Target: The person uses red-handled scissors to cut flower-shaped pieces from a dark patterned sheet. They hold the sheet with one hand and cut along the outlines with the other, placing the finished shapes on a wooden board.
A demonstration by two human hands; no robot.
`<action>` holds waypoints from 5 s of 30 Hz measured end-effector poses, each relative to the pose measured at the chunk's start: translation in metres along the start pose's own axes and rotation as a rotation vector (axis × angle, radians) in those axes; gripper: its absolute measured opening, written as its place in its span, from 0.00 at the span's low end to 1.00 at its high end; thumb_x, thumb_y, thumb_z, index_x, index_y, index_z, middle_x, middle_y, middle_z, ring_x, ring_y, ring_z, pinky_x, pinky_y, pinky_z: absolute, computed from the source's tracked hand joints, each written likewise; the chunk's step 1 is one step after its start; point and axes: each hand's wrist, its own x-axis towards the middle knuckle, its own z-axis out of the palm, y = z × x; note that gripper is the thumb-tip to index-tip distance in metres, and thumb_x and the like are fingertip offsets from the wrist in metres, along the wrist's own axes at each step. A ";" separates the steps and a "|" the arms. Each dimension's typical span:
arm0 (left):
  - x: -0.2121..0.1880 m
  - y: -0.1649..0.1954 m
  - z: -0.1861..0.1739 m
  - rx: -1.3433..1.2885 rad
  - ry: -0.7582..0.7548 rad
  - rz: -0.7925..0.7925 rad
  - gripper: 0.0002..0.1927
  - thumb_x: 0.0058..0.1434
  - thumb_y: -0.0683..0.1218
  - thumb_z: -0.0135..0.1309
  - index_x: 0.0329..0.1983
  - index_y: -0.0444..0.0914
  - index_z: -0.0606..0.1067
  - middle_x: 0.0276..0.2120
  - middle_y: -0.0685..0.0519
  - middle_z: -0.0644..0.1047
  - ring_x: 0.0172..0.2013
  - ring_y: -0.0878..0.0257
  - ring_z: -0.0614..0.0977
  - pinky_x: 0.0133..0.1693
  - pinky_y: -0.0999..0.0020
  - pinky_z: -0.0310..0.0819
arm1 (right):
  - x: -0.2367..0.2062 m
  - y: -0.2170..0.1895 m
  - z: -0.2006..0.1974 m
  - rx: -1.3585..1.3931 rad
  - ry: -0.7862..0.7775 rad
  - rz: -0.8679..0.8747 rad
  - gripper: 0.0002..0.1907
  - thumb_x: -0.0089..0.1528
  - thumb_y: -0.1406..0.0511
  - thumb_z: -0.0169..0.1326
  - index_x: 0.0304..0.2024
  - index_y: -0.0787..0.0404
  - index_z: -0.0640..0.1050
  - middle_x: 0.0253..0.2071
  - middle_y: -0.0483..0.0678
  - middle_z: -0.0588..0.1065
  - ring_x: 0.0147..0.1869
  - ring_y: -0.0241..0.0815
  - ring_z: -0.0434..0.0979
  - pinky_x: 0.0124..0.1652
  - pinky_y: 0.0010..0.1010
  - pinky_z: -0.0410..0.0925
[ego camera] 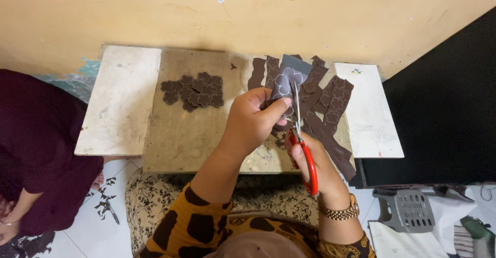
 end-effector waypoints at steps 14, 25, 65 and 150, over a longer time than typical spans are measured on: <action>0.006 -0.003 -0.009 0.039 -0.015 -0.069 0.10 0.61 0.45 0.60 0.37 0.31 0.80 0.29 0.53 0.81 0.26 0.69 0.82 0.30 0.76 0.76 | 0.001 0.011 0.002 -0.023 0.054 0.028 0.31 0.67 0.40 0.43 0.30 0.59 0.68 0.23 0.37 0.61 0.28 0.29 0.58 0.28 0.24 0.57; 0.007 -0.028 0.014 -0.315 -0.080 -0.011 0.09 0.62 0.44 0.60 0.42 0.34 0.80 0.33 0.57 0.80 0.36 0.70 0.78 0.41 0.73 0.72 | 0.002 0.020 0.018 0.113 0.219 0.040 0.31 0.66 0.39 0.43 0.33 0.59 0.71 0.24 0.39 0.64 0.26 0.31 0.63 0.26 0.24 0.59; 0.006 -0.015 -0.002 0.001 0.051 0.110 0.07 0.64 0.43 0.56 0.38 0.32 0.78 0.29 0.58 0.77 0.31 0.73 0.74 0.33 0.75 0.70 | 0.004 0.027 0.011 0.028 0.106 0.114 0.33 0.63 0.37 0.46 0.28 0.59 0.70 0.22 0.37 0.63 0.26 0.30 0.60 0.26 0.24 0.56; 0.008 -0.036 0.008 -0.343 -0.075 -0.047 0.07 0.63 0.41 0.60 0.42 0.33 0.77 0.36 0.51 0.81 0.36 0.64 0.83 0.42 0.70 0.78 | -0.001 0.021 0.013 0.349 0.085 0.079 0.33 0.66 0.38 0.45 0.33 0.62 0.68 0.25 0.40 0.60 0.27 0.32 0.58 0.26 0.24 0.53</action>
